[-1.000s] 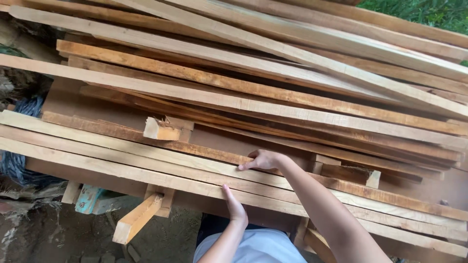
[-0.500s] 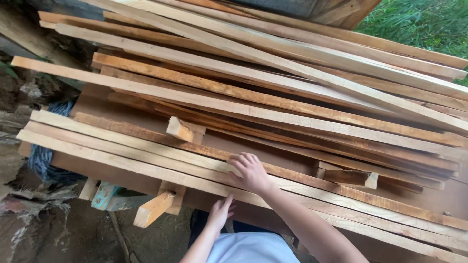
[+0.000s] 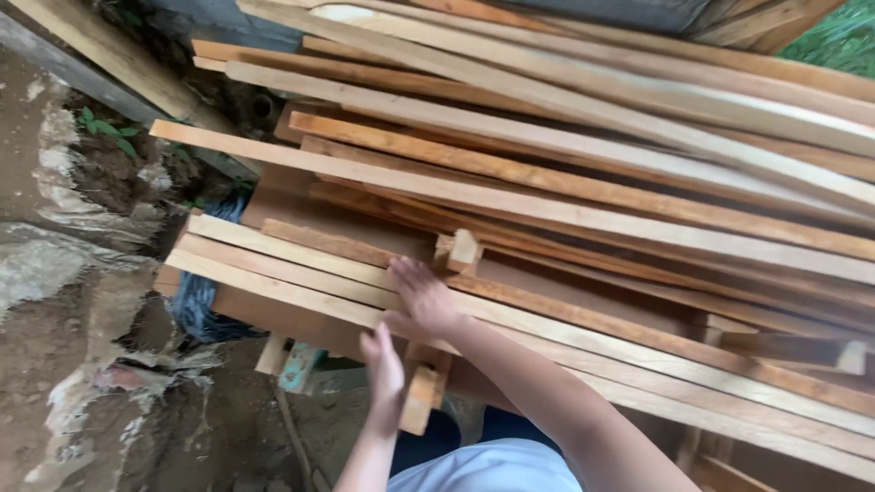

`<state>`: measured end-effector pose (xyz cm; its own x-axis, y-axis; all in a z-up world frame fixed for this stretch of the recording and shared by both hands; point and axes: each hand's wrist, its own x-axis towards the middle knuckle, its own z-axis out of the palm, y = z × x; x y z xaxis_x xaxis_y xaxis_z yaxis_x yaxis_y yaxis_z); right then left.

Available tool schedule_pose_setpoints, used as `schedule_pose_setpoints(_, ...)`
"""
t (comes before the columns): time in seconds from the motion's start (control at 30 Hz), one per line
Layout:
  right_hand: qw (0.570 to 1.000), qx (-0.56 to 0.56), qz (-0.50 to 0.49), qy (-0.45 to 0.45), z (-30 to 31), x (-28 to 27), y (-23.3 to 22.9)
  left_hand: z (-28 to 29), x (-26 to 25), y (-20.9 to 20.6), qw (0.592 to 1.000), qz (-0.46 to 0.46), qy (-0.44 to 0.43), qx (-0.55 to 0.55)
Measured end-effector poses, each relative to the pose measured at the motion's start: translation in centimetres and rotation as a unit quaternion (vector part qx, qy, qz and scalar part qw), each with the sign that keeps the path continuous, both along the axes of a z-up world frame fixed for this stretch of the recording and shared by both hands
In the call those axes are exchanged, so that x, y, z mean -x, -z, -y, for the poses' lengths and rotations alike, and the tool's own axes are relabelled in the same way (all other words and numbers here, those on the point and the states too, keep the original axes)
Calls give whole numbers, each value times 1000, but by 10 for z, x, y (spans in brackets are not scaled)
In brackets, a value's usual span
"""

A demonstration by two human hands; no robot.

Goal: The recorder is organizing and bundling thin wooden slats using black plastic ties.

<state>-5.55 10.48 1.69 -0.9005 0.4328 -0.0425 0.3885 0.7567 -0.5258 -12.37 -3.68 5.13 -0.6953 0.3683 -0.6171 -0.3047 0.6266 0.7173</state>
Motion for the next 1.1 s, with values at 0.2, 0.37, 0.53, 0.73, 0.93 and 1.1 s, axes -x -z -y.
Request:
schedule_pose_setpoints(0.2,979,-139,-95,117,0,33,-3,-55,3,-16,978,146,-135,-55)
schedule_pose_setpoints(0.37,976,53,145,153,-42,68,-21,-65,22,-40,928,245,-250,-128)
schedule_pose_setpoints(0.53,941,197,192,197,-69,90,-8,-56,26,-24,887,285,-321,-169)
schedule_pose_setpoints(0.73,885,324,315,116,-96,115,-46,-54,27,17,857,329,-361,-165)
schedule_pose_setpoints(0.93,830,425,351,85,-110,124,-30,-59,21,18,836,276,-450,-148)
schedule_pose_setpoints(1.1,814,478,316,92,-114,135,-28,-61,28,17,850,283,-422,-139)
